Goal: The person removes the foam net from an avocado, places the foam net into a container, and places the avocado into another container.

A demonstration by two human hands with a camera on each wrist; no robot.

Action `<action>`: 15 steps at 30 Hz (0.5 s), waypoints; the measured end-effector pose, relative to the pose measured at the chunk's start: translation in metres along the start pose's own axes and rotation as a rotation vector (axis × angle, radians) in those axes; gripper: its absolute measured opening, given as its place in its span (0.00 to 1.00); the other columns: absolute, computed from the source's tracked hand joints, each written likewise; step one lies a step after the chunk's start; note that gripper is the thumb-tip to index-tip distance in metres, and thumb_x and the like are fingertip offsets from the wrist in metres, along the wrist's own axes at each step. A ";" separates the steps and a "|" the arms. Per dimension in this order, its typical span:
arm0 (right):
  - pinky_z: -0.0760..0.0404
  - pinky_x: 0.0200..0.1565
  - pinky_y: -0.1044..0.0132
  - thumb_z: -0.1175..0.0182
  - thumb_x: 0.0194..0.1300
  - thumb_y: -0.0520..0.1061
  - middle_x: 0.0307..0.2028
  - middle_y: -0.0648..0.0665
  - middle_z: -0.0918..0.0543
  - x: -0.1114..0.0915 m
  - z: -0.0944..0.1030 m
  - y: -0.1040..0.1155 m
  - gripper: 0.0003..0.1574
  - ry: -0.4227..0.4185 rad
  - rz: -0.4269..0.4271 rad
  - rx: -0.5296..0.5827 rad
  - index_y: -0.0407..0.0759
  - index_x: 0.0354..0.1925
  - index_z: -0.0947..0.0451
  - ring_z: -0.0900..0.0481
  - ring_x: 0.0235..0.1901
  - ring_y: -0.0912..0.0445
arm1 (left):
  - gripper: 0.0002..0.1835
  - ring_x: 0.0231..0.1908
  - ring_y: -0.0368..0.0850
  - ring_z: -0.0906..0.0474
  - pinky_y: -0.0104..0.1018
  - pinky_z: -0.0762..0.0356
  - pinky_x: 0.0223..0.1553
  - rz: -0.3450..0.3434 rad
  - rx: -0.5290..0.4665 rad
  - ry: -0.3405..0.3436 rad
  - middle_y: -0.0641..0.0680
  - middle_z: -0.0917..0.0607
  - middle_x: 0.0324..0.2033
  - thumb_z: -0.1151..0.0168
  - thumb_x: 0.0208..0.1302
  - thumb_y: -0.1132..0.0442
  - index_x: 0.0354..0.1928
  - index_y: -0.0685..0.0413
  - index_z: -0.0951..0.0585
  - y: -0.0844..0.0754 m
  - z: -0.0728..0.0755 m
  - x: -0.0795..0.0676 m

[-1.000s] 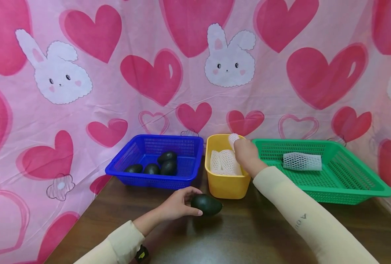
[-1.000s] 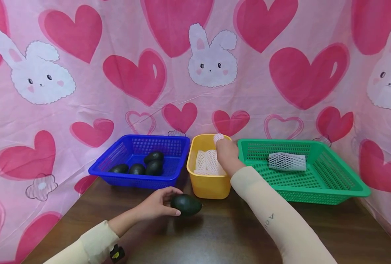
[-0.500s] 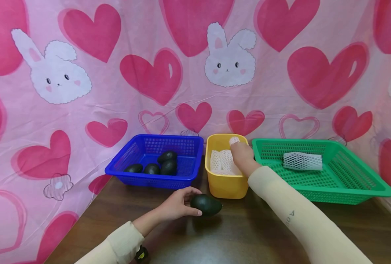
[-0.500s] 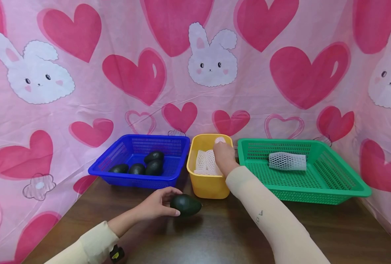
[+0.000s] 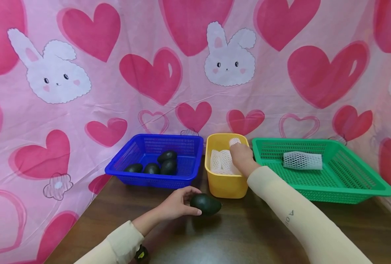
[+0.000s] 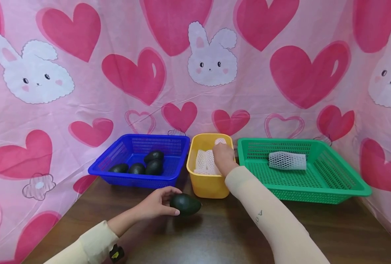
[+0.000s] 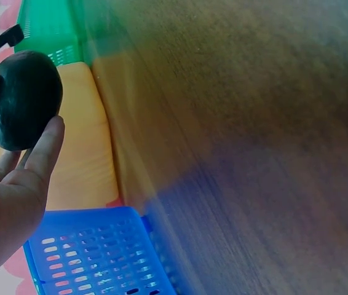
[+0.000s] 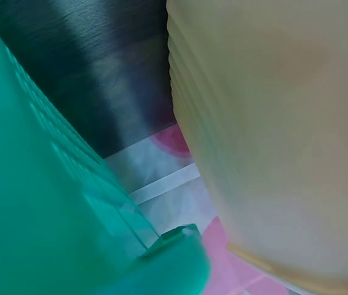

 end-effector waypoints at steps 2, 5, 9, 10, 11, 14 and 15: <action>0.16 0.32 0.50 0.30 0.57 0.37 0.35 0.38 0.20 -0.001 0.001 0.001 0.17 -0.003 0.009 -0.011 0.36 0.44 0.22 0.22 0.30 0.46 | 0.27 0.45 0.47 0.20 0.36 0.20 0.43 -0.006 -0.002 0.000 0.53 0.18 0.47 0.25 0.53 0.63 0.55 0.58 0.24 0.000 0.000 0.000; 0.16 0.32 0.50 0.29 0.55 0.37 0.35 0.38 0.20 -0.001 0.003 0.002 0.19 -0.004 0.004 -0.018 0.36 0.45 0.22 0.22 0.30 0.46 | 0.27 0.44 0.46 0.20 0.36 0.20 0.43 -0.006 -0.003 -0.001 0.53 0.18 0.47 0.25 0.53 0.63 0.55 0.58 0.24 0.000 0.000 0.000; 0.16 0.34 0.51 0.29 0.55 0.37 0.34 0.38 0.20 -0.003 0.009 0.002 0.19 -0.007 -0.006 -0.011 0.35 0.44 0.23 0.22 0.30 0.46 | 0.27 0.45 0.47 0.20 0.36 0.20 0.43 -0.005 -0.003 0.001 0.53 0.18 0.48 0.25 0.53 0.63 0.55 0.59 0.24 -0.001 0.000 -0.001; 0.16 0.34 0.51 0.29 0.55 0.37 0.34 0.38 0.20 -0.003 0.010 0.003 0.18 -0.008 -0.002 -0.011 0.35 0.43 0.23 0.22 0.31 0.46 | 0.27 0.45 0.47 0.20 0.37 0.20 0.43 -0.006 -0.002 0.000 0.53 0.18 0.48 0.25 0.53 0.63 0.55 0.59 0.24 -0.001 0.000 -0.001; 0.16 0.33 0.52 0.29 0.54 0.37 0.32 0.39 0.21 -0.004 0.013 0.003 0.16 -0.025 0.006 -0.010 0.35 0.40 0.22 0.22 0.29 0.47 | 0.27 0.45 0.47 0.20 0.37 0.20 0.43 -0.005 -0.001 0.000 0.53 0.18 0.48 0.25 0.53 0.63 0.55 0.58 0.24 -0.001 0.000 -0.001; 0.17 0.34 0.52 0.31 0.57 0.38 0.31 0.40 0.20 -0.008 0.019 0.004 0.10 -0.053 0.032 -0.010 0.36 0.36 0.22 0.21 0.30 0.46 | 0.27 0.46 0.47 0.20 0.37 0.20 0.44 -0.005 0.012 -0.005 0.53 0.18 0.48 0.25 0.53 0.63 0.55 0.58 0.24 -0.003 0.001 -0.001; 0.17 0.35 0.52 0.32 0.58 0.39 0.31 0.40 0.20 -0.009 0.020 0.003 0.09 -0.064 0.045 -0.009 0.37 0.34 0.22 0.21 0.31 0.46 | 0.27 0.46 0.47 0.20 0.37 0.20 0.45 -0.005 0.018 -0.008 0.53 0.18 0.48 0.25 0.53 0.62 0.55 0.58 0.24 -0.004 0.002 -0.001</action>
Point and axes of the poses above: each hand's wrist, its own x-axis towards the middle knuckle, its own z-axis out of the back of the hand, y = z × x, the point moved 2 cm from there along x, towards the middle knuckle
